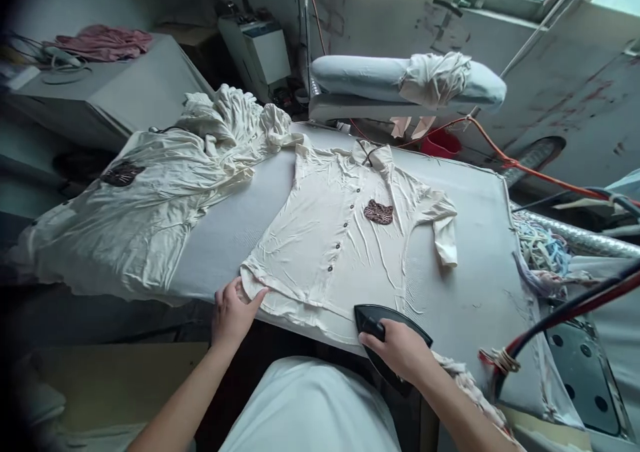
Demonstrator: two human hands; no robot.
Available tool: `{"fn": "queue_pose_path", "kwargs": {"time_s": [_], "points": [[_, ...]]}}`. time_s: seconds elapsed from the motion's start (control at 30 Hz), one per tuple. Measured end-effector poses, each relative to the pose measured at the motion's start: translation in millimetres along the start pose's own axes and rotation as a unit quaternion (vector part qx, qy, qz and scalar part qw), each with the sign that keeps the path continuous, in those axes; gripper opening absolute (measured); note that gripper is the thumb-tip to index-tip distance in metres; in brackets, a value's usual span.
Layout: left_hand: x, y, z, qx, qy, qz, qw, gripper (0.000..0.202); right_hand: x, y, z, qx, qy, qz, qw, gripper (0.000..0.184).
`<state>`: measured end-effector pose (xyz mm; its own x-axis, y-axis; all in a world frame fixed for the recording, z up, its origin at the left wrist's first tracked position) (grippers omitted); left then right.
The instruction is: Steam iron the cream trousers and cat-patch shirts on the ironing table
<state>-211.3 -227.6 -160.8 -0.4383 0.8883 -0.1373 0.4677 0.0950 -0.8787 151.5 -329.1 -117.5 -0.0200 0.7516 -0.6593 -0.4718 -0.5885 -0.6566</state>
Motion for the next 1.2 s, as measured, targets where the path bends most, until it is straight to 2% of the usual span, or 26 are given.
{"fn": "queue_pose_path", "kwargs": {"time_s": [0.03, 0.1, 0.17, 0.23, 0.33, 0.43, 0.5, 0.57, 0.63, 0.73, 0.8, 0.87, 1.0, 1.07, 1.13, 1.2], "points": [[3, 1.3, 8, 0.024, -0.036, 0.018, 0.999, 0.06, -2, -2, 1, 0.0, -0.008, -0.002, 1.0, 0.043], [9, 9.5, 17, 0.051, -0.084, 0.11, 0.989, 0.047, -3, 1, 9, -0.009, -0.017, -0.006, 1.0, 0.042], [16, 13.8, 22, 0.064, -0.098, 0.196, 0.974, 0.031, -1, 10, 15, -0.006, -0.007, 0.009, 1.0, 0.038], [27, 9.8, 28, 0.072, -0.105, 0.233, 0.964, 0.029, 0, 17, 21, -0.005, 0.007, 0.026, 1.0, 0.037], [51, -4.2, 33, 0.049, -0.108, 0.207, 0.971, 0.035, 4, 9, 43, 0.009, -0.017, 0.004, 1.0, 0.044], [79, -14.8, 24, 0.037, -0.059, 0.144, 0.987, 0.044, 17, -2, 94, 0.063, -0.071, -0.019, 0.995, 0.051], [93, -11.9, 13, 0.053, -0.01, 0.149, 0.987, 0.035, 34, 1, 133, 0.087, -0.092, -0.019, 0.992, 0.049], [102, -6.2, 7, 0.061, 0.029, 0.17, 0.983, 0.021, 51, 14, 161, 0.081, -0.096, -0.016, 0.992, 0.045], [108, -3.2, 9, 0.053, 0.049, 0.177, 0.981, 0.013, 61, 32, 174, 0.057, -0.082, -0.009, 0.995, 0.038], [117, -5.7, 24, 0.004, 0.042, 0.144, 0.989, 0.015, 64, 53, 175, 0.044, -0.049, 0.003, 0.998, 0.028], [122, -7.4, 34, -0.03, 0.037, 0.111, 0.993, 0.013, 67, 56, 185, 0.063, -0.053, 0.006, 0.997, 0.028], [123, -5.6, 41, -0.043, 0.045, 0.096, 0.993, 0.011, 79, 52, 210, 0.083, -0.078, 0.01, 0.993, 0.03], [122, -3.7, 51, -0.064, 0.059, 0.11, 0.99, 0.017, 126, 52, 278, 0.043, -0.108, 0.021, 0.993, 0.032], [127, -8.3, 55, -0.079, 0.053, 0.135, 0.986, 0.022, 143, 59, 302, -0.001, -0.108, 0.02, 0.994, 0.032], [144, -15.3, 49, -0.089, 0.046, 0.159, 0.982, 0.026, 147, 64, 312, -0.033, -0.109, 0.02, 0.993, 0.032], [171, -15.8, 26, -0.079, 0.058, 0.203, 0.974, 0.028, 141, 64, 310, -0.043, -0.111, 0.037, 0.992, 0.034]]}}
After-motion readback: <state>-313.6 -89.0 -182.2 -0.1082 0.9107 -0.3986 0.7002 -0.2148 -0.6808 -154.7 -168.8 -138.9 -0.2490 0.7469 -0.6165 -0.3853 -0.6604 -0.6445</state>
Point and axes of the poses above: each hand's wrist, its own x-axis towards the middle knuckle, its own y-axis out of the palm, z = x × y, the point moved 6 cm from there along x, towards the middle knuckle, and after that the axes turned 7 degrees about -y, right-handed, at the moved point
